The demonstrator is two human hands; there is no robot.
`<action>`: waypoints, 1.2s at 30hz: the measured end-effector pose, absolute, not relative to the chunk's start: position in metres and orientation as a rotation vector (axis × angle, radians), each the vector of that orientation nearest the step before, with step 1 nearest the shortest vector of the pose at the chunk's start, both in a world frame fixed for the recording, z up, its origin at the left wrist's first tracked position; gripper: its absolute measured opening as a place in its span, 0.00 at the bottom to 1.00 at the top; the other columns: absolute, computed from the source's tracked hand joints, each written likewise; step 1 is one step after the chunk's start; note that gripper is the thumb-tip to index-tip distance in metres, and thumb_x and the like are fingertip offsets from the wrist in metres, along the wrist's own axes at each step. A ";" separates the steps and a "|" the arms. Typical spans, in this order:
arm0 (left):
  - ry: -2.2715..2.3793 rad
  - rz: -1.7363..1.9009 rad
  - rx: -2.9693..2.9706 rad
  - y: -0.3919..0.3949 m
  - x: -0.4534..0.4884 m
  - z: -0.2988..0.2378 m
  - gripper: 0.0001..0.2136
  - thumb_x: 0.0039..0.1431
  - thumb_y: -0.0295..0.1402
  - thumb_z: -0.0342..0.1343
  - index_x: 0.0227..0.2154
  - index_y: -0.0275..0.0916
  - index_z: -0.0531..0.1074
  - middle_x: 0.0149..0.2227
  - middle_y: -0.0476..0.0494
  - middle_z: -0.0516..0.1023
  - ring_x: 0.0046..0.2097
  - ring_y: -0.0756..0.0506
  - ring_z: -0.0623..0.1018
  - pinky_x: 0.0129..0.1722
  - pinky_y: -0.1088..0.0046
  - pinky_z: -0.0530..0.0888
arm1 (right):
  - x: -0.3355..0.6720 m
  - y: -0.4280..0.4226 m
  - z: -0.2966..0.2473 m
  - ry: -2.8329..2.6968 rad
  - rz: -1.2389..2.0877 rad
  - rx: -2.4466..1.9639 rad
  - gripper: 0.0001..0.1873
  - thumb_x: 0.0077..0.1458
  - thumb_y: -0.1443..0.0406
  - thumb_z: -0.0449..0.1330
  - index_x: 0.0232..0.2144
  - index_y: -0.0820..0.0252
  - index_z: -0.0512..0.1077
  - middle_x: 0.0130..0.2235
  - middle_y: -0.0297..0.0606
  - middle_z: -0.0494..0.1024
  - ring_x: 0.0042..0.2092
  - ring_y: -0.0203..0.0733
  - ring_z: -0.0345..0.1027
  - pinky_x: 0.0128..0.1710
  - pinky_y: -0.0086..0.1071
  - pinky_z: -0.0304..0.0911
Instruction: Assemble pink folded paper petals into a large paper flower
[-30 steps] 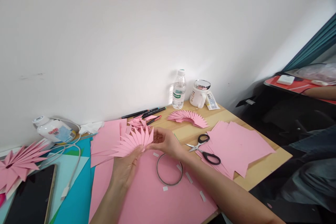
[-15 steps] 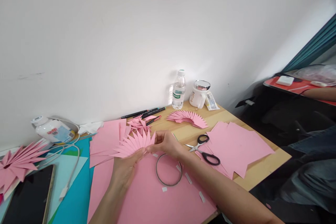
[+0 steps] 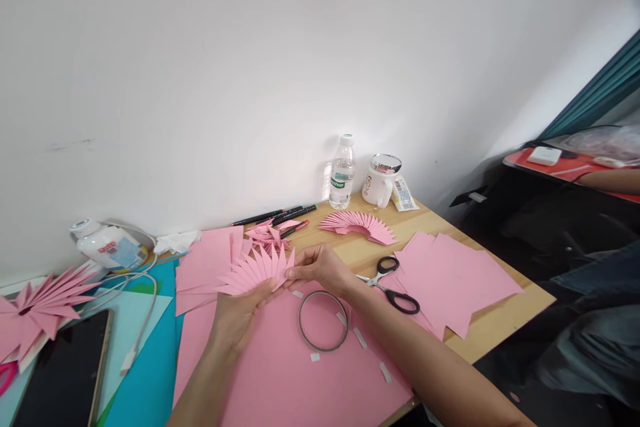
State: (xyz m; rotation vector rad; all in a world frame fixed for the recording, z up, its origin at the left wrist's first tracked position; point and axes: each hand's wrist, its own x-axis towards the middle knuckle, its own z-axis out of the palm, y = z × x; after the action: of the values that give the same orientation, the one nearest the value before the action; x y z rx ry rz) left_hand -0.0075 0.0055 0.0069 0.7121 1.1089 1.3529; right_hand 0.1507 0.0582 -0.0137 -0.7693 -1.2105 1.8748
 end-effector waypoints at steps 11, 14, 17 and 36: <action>1.110 1.360 0.754 0.004 -0.005 0.006 0.27 0.35 0.27 0.69 0.44 0.33 0.73 0.37 0.35 0.81 0.46 0.33 0.77 0.42 0.58 0.77 | 0.150 0.059 -0.014 -1.200 1.859 -0.782 0.19 0.24 0.58 0.73 0.21 0.64 0.76 0.20 0.34 0.76 0.24 0.38 0.73 0.30 0.32 0.69; 1.094 1.381 0.722 0.006 -0.006 0.005 0.25 0.36 0.27 0.69 0.42 0.34 0.74 0.37 0.36 0.81 0.45 0.34 0.77 0.43 0.58 0.76 | 0.149 0.059 -0.013 -1.208 1.831 -0.733 0.20 0.26 0.57 0.72 0.24 0.64 0.77 0.21 0.33 0.77 0.25 0.37 0.73 0.33 0.33 0.70; 1.075 1.343 0.702 0.007 -0.008 0.004 0.22 0.36 0.27 0.69 0.39 0.33 0.75 0.37 0.37 0.81 0.44 0.35 0.78 0.44 0.57 0.76 | 0.149 0.059 -0.014 -1.270 1.786 -0.697 0.20 0.27 0.57 0.72 0.24 0.64 0.77 0.22 0.34 0.77 0.26 0.38 0.73 0.34 0.35 0.71; 1.127 1.262 0.797 0.005 -0.008 0.003 0.12 0.37 0.29 0.68 0.28 0.30 0.77 0.33 0.35 0.81 0.47 0.33 0.76 0.46 0.56 0.74 | 0.147 0.059 -0.023 -1.422 1.739 -0.789 0.22 0.29 0.55 0.71 0.25 0.62 0.73 0.25 0.32 0.76 0.26 0.36 0.70 0.30 0.32 0.68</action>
State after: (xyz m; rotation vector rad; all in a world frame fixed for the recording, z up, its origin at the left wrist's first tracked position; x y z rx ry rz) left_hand -0.0082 0.0053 0.0030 0.7974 1.1268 1.2624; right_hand 0.1471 0.0590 -0.0233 -0.7888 -1.4219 1.7391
